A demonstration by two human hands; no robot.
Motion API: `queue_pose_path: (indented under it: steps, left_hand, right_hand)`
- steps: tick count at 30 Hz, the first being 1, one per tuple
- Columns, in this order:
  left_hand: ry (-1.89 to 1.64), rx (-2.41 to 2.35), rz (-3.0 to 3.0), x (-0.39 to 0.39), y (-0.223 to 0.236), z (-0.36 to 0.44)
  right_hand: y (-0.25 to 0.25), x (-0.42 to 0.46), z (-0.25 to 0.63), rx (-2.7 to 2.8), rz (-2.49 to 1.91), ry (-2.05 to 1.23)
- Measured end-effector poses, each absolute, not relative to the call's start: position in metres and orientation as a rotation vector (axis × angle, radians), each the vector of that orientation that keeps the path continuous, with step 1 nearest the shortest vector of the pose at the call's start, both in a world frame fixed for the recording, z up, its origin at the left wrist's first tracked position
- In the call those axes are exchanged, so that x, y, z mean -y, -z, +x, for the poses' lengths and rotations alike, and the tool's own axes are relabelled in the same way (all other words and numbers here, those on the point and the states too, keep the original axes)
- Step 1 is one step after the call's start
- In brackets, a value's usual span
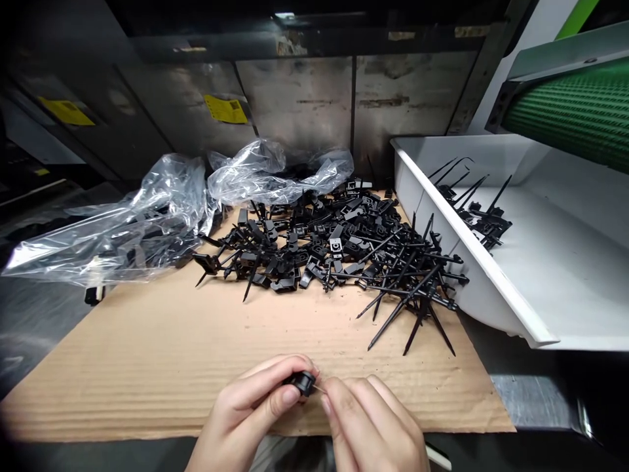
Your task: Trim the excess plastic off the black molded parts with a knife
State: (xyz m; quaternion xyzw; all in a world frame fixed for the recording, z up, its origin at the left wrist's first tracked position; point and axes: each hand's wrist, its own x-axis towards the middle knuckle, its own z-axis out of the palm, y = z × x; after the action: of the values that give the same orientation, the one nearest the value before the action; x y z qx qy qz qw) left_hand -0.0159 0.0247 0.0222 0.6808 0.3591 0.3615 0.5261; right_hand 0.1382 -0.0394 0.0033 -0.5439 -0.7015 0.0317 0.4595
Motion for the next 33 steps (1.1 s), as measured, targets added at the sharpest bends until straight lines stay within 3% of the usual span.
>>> queue_pose_path:
  steps: [33]
  left_hand:
    - [-0.930,-0.839,1.536,-0.0225,-0.0231,-0.0145]
  right_hand:
    - [-0.0009,0.0418,0.1424,1.890,-1.376,-0.143]
